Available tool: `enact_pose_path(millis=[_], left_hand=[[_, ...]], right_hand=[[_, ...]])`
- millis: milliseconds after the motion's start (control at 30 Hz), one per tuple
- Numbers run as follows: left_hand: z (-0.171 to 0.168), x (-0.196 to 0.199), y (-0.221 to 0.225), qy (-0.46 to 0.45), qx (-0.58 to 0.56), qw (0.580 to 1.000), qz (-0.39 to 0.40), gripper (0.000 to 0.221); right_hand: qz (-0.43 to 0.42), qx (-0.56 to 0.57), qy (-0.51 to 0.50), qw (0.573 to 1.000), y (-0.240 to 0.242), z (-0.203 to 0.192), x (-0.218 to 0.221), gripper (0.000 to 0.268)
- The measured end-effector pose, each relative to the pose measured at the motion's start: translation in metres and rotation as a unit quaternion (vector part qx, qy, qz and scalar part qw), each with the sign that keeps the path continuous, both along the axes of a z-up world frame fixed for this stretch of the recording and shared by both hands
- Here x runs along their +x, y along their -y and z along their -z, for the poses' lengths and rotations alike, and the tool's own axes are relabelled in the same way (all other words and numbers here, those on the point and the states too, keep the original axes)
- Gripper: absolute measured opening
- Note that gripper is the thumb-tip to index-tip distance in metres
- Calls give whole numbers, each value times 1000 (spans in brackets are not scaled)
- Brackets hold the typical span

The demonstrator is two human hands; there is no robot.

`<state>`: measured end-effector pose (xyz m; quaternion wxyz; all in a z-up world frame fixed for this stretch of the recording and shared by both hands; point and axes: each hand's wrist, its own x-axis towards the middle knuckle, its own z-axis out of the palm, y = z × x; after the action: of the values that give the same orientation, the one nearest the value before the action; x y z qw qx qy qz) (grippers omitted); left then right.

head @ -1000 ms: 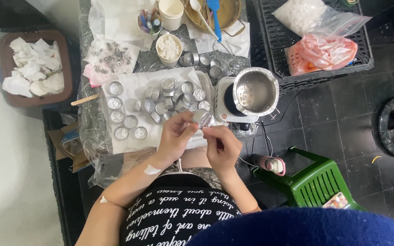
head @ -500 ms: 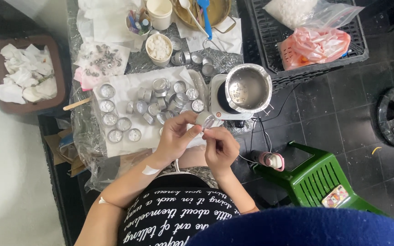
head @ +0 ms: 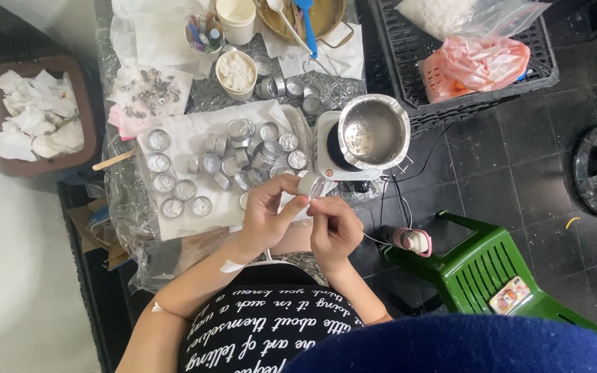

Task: Cleaning and preparing small metal candle tins by placing wicks and holders.

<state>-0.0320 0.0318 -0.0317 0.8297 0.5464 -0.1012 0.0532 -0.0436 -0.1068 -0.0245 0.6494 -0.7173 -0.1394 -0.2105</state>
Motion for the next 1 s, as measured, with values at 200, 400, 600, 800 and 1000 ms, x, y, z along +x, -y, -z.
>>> enact_pose_path(millis=[200, 400, 600, 800, 1000], left_hand=[[0, -1, 7, -16, 22, 999, -15, 10], [-17, 4, 21, 36, 87, 994, -57, 10], [3, 27, 41, -36, -24, 999, 26, 11], [26, 28, 39, -170, -143, 970, 97, 18], [12, 23, 29, -138, -70, 985, 73, 26]], right_hand=[[-1, 63, -38, 997, 2, 14, -3, 15], [-5, 92, -47, 995, 16, 14, 2, 12], [2, 211, -86, 974, 30, -1, 23, 6], [171, 27, -52, 984, 84, -18, 85, 9], [229, -431, -147, 860, 105, -29, 107, 32]])
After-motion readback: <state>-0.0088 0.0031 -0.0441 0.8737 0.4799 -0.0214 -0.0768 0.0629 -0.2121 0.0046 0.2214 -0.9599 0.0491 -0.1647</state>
